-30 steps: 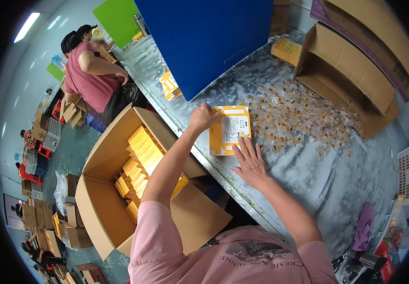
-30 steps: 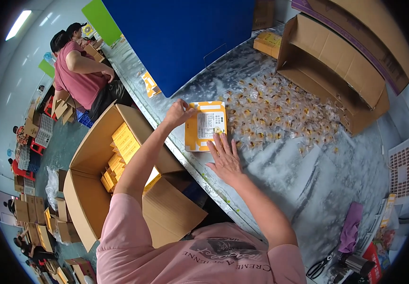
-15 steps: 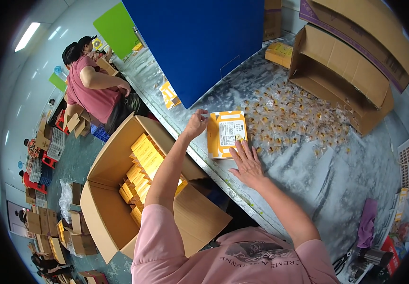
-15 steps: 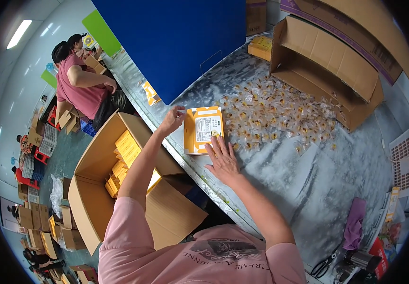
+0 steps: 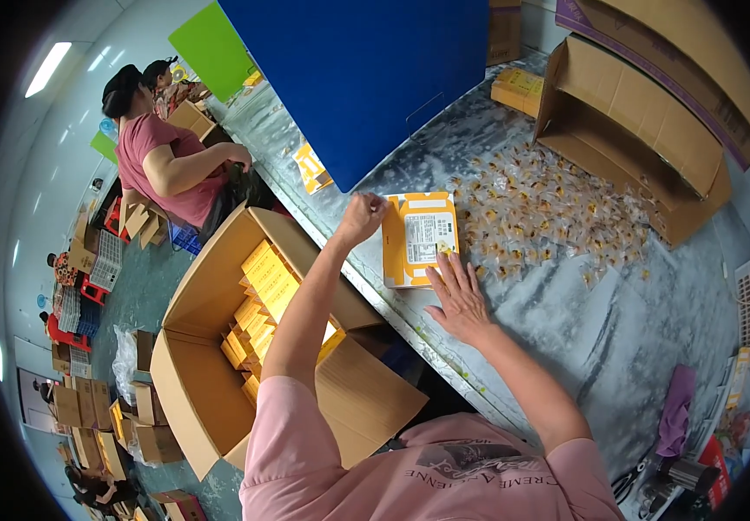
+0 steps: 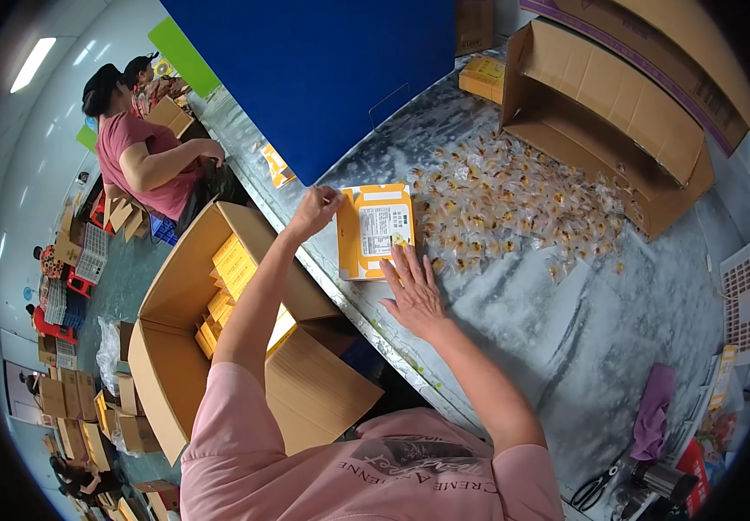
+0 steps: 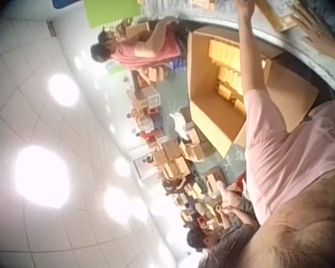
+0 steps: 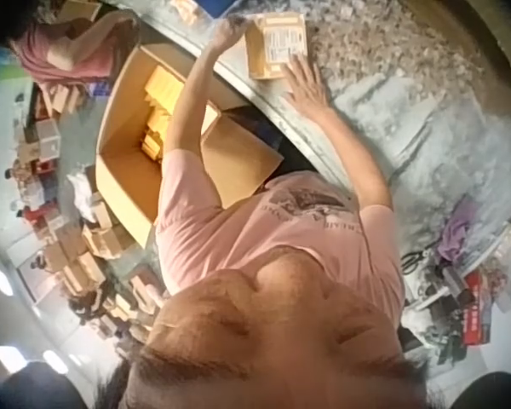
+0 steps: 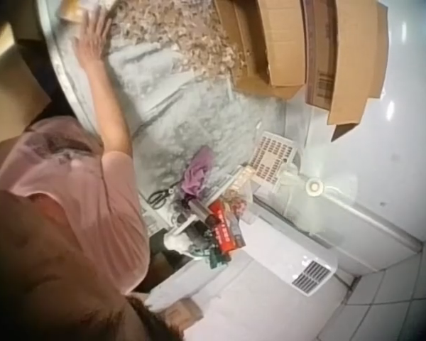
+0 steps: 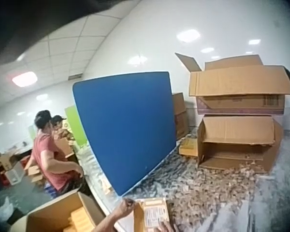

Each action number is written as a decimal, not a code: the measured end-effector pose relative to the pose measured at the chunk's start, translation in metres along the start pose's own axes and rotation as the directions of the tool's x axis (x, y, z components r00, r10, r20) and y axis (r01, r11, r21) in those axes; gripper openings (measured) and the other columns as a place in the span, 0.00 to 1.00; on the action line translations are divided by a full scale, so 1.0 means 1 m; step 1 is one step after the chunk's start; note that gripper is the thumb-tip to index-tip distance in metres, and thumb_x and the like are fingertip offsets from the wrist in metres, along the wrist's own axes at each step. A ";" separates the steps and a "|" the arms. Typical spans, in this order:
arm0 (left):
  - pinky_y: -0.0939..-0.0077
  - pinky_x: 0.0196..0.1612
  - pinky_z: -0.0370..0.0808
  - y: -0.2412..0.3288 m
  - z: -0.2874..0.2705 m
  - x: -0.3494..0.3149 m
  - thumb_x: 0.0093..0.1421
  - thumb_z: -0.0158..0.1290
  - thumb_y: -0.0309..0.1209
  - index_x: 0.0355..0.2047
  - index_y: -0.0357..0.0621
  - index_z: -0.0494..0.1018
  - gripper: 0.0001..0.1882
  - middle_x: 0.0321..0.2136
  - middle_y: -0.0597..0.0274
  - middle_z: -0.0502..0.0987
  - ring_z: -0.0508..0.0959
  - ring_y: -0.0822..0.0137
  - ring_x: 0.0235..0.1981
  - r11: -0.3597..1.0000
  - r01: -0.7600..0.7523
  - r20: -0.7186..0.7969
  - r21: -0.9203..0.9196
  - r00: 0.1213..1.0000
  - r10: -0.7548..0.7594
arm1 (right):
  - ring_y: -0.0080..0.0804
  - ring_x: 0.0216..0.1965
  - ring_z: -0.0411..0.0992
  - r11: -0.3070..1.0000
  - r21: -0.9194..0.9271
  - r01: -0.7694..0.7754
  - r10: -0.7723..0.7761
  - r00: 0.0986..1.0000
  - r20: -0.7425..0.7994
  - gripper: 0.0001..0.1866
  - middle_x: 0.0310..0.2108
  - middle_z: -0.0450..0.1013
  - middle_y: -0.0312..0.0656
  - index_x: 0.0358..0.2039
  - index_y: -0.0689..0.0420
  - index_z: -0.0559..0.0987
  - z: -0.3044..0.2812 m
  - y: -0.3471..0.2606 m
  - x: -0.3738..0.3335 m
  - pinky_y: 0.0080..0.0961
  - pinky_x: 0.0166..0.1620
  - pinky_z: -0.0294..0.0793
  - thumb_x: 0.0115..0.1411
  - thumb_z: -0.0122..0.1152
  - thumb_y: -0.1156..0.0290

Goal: Packing small product boxes into a larger shipping box at a factory workstation.

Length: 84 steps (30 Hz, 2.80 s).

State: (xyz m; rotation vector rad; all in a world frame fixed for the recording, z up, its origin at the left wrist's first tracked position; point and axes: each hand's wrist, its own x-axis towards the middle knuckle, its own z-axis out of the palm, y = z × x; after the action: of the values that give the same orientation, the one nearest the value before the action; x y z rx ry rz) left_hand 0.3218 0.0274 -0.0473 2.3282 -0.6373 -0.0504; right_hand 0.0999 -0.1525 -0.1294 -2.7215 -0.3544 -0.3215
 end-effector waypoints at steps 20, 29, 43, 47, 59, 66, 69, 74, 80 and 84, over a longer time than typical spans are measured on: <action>0.86 0.36 0.65 0.159 0.070 -0.201 0.69 0.49 0.32 0.52 0.42 0.62 0.15 0.34 0.69 0.73 0.66 0.82 0.33 0.482 0.154 0.151 -0.863 0.987 -0.045 | 0.11 0.36 0.69 0.358 0.931 -0.068 0.660 0.724 -0.201 0.12 0.35 0.75 0.32 0.42 0.62 0.76 -0.102 -0.006 -0.129 0.14 0.39 0.69 0.72 0.46 0.68; 0.72 0.39 0.75 0.193 0.136 -0.256 0.62 0.58 0.36 0.67 0.32 0.44 0.43 0.37 0.48 0.77 0.78 0.65 0.35 0.764 -0.030 -0.092 -0.644 0.995 -0.039 | 0.13 0.38 0.69 0.356 0.925 -0.135 0.716 0.675 -0.177 0.10 0.37 0.72 0.33 0.46 0.61 0.69 -0.102 -0.040 -0.190 0.15 0.42 0.70 0.72 0.45 0.69; 0.65 0.44 0.76 0.214 0.137 -0.262 0.61 0.59 0.37 0.64 0.31 0.51 0.39 0.42 0.41 0.77 0.80 0.53 0.40 0.844 -0.014 -0.008 -0.537 1.000 0.011 | 0.20 0.34 0.72 0.454 0.877 -0.158 0.749 0.601 -0.279 0.10 0.34 0.76 0.38 0.39 0.64 0.72 -0.115 -0.034 -0.208 0.23 0.35 0.73 0.65 0.59 0.70; 0.68 0.33 0.76 0.205 0.123 -0.254 0.66 0.53 0.35 0.58 0.36 0.64 0.24 0.34 0.46 0.78 0.81 0.59 0.29 0.885 -0.047 -0.005 -0.463 0.999 0.051 | 0.11 0.34 0.68 0.276 0.911 -0.307 0.606 0.791 0.083 0.11 0.33 0.74 0.30 0.37 0.63 0.76 -0.153 -0.003 -0.215 0.15 0.35 0.69 0.68 0.55 0.66; 0.67 0.28 0.73 0.216 0.117 -0.277 0.68 0.48 0.32 0.58 0.36 0.62 0.21 0.25 0.51 0.74 0.77 0.57 0.22 0.868 -0.204 0.176 -0.452 0.934 0.311 | 0.12 0.27 0.70 -0.012 0.688 -0.726 0.007 0.688 0.726 0.11 0.26 0.75 0.30 0.36 0.61 0.80 -0.192 0.033 -0.181 0.15 0.29 0.70 0.66 0.55 0.67; 0.75 0.29 0.68 0.211 0.133 -0.283 0.70 0.42 0.29 0.63 0.36 0.52 0.24 0.23 0.59 0.69 0.69 0.68 0.23 0.794 -0.298 0.188 -0.530 0.872 0.453 | 0.18 0.29 0.76 0.216 0.615 -0.758 -0.092 0.611 0.786 0.12 0.31 0.79 0.36 0.44 0.62 0.80 -0.195 0.030 -0.175 0.16 0.30 0.76 0.61 0.60 0.72; 0.63 0.33 0.74 0.214 0.128 -0.284 0.69 0.43 0.32 0.63 0.39 0.51 0.26 0.27 0.52 0.74 0.77 0.50 0.27 0.817 -0.218 0.264 -0.534 0.875 0.407 | 0.21 0.27 0.78 0.196 0.585 -0.787 -0.128 0.571 0.811 0.11 0.32 0.79 0.37 0.42 0.63 0.80 -0.199 0.030 -0.174 0.22 0.27 0.80 0.62 0.57 0.72; 0.61 0.36 0.75 0.208 0.134 -0.280 0.68 0.45 0.32 0.64 0.39 0.48 0.28 0.31 0.49 0.76 0.78 0.48 0.30 0.809 -0.292 0.170 -0.510 0.888 0.428 | 0.19 0.29 0.78 0.236 0.688 -0.686 -0.110 0.685 0.720 0.13 0.34 0.80 0.37 0.45 0.64 0.79 -0.195 0.028 -0.175 0.16 0.30 0.78 0.59 0.62 0.74; 0.60 0.37 0.76 0.201 0.133 -0.287 0.68 0.44 0.32 0.64 0.40 0.48 0.28 0.33 0.47 0.76 0.78 0.46 0.31 0.828 -0.176 0.271 -0.532 0.891 0.363 | 0.17 0.37 0.76 0.156 0.746 -0.648 -0.064 0.747 0.662 0.14 0.36 0.80 0.34 0.45 0.64 0.79 -0.186 0.030 -0.191 0.18 0.40 0.76 0.58 0.64 0.77; 0.59 0.37 0.76 0.204 0.128 -0.290 0.67 0.46 0.32 0.65 0.40 0.47 0.30 0.36 0.45 0.77 0.78 0.45 0.30 0.850 -0.106 0.344 -0.516 0.883 0.319 | 0.18 0.37 0.76 0.272 0.674 -0.687 0.024 0.705 0.709 0.14 0.36 0.80 0.34 0.44 0.64 0.80 -0.170 0.026 -0.196 0.19 0.40 0.76 0.56 0.65 0.78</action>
State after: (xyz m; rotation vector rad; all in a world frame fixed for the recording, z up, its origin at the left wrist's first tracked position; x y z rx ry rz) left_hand -0.0475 -0.0479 -0.0509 1.7455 -0.9750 -0.5588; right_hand -0.1072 -0.2817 -0.0370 -1.5260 0.0454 0.7239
